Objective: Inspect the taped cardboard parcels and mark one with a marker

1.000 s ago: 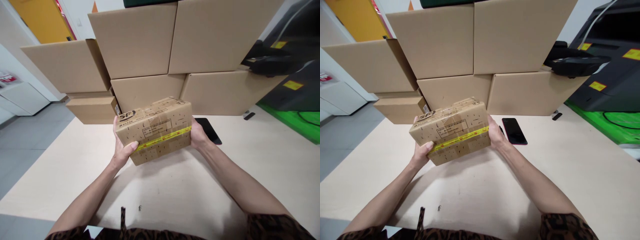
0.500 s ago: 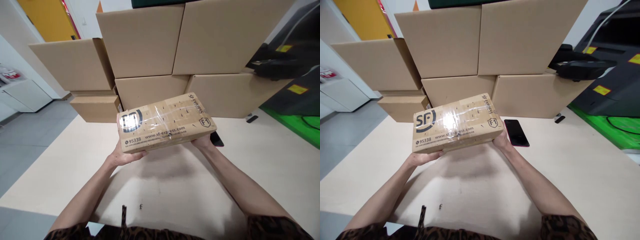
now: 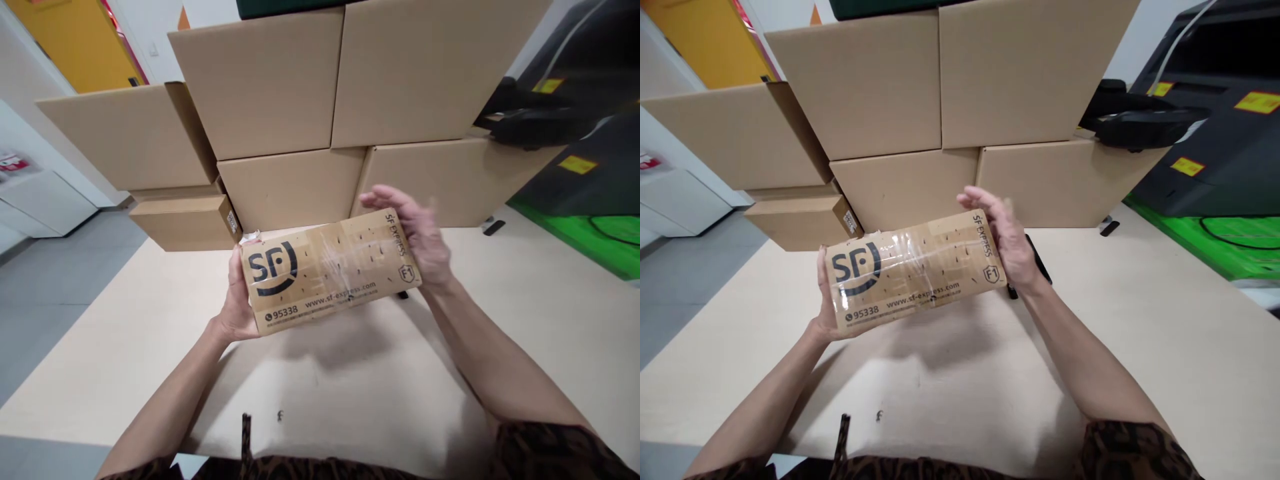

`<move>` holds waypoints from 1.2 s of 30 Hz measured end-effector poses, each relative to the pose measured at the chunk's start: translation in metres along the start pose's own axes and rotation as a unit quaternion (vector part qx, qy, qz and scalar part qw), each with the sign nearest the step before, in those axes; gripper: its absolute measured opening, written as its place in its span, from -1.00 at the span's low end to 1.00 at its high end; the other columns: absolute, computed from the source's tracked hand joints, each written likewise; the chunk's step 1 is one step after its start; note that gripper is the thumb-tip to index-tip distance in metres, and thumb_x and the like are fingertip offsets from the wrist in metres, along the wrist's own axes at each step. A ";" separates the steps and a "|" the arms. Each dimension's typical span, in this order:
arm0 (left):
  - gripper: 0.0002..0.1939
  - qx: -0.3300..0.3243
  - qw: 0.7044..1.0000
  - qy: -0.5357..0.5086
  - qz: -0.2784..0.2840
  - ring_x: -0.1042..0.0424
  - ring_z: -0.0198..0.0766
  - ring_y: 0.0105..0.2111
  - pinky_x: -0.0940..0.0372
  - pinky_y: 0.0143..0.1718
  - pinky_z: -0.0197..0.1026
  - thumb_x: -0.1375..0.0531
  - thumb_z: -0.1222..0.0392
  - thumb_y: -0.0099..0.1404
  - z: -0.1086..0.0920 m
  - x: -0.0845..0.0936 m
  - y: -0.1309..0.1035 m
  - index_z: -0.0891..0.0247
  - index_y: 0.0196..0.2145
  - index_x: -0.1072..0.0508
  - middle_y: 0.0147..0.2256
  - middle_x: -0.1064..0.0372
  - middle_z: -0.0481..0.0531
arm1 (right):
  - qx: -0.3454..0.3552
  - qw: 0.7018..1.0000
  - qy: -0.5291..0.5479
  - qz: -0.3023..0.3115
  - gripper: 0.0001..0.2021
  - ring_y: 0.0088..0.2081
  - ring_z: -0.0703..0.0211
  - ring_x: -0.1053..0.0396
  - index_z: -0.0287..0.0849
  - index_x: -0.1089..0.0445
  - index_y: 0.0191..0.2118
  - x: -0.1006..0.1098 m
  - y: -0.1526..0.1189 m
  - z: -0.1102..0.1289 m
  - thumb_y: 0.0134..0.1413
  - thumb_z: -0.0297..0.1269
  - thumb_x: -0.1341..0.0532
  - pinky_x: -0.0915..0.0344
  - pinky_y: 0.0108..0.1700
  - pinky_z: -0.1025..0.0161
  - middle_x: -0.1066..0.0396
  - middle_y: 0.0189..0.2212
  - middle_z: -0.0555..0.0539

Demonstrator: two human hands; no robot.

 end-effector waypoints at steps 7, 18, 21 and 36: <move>0.18 -0.186 0.966 0.153 0.096 -0.21 0.54 0.40 -0.24 0.41 0.45 -0.66 -0.18 -0.15 -0.009 -0.007 -0.009 0.05 0.39 -0.37 0.26 -0.34 0.30 | 0.234 0.902 -0.247 0.265 0.10 0.51 -0.52 -0.13 0.13 -0.15 0.53 -0.019 -0.025 0.039 -0.07 0.37 -0.49 0.03 0.52 -0.53 -0.24 0.49 -0.21; 0.74 -0.386 0.808 0.386 0.221 0.24 0.50 0.59 -0.01 0.51 0.52 -0.49 -0.61 -0.17 -0.020 0.001 -0.002 -0.14 0.58 0.57 0.63 0.55 0.23 | 0.368 0.883 -0.240 0.164 0.14 0.29 -0.45 -0.34 0.03 0.15 0.60 -0.040 -0.034 0.036 -0.01 0.00 -0.42 -0.29 0.32 -0.47 -0.26 0.31 -0.32; 0.75 -0.383 0.824 0.356 0.219 0.28 0.51 0.60 -0.03 0.47 0.59 -0.50 -0.60 -0.19 -0.020 0.014 0.010 -0.20 0.57 0.59 0.63 0.54 0.25 | 0.356 0.901 -0.206 0.138 0.21 0.33 -0.48 -0.29 0.14 0.18 0.61 -0.032 -0.031 0.026 -0.07 0.09 -0.47 -0.30 0.33 -0.50 -0.20 0.36 -0.28; 0.58 -0.333 0.856 0.331 0.217 -0.15 0.35 0.48 -0.15 0.48 0.45 -0.58 -0.40 -0.07 -0.018 0.006 -0.004 -0.09 0.61 0.29 0.52 0.01 0.29 | 0.369 0.857 -0.293 0.207 0.14 0.53 -0.45 -0.02 0.05 0.32 0.63 -0.049 -0.038 0.030 0.15 -0.03 -0.40 -0.13 0.48 -0.51 0.01 0.53 -0.30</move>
Point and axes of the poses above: each hand's wrist, its own y-axis towards the middle knuckle, its own x-axis out of the back of the hand, z = x × y, the point moved 5 cm from there along y, towards the middle knuckle
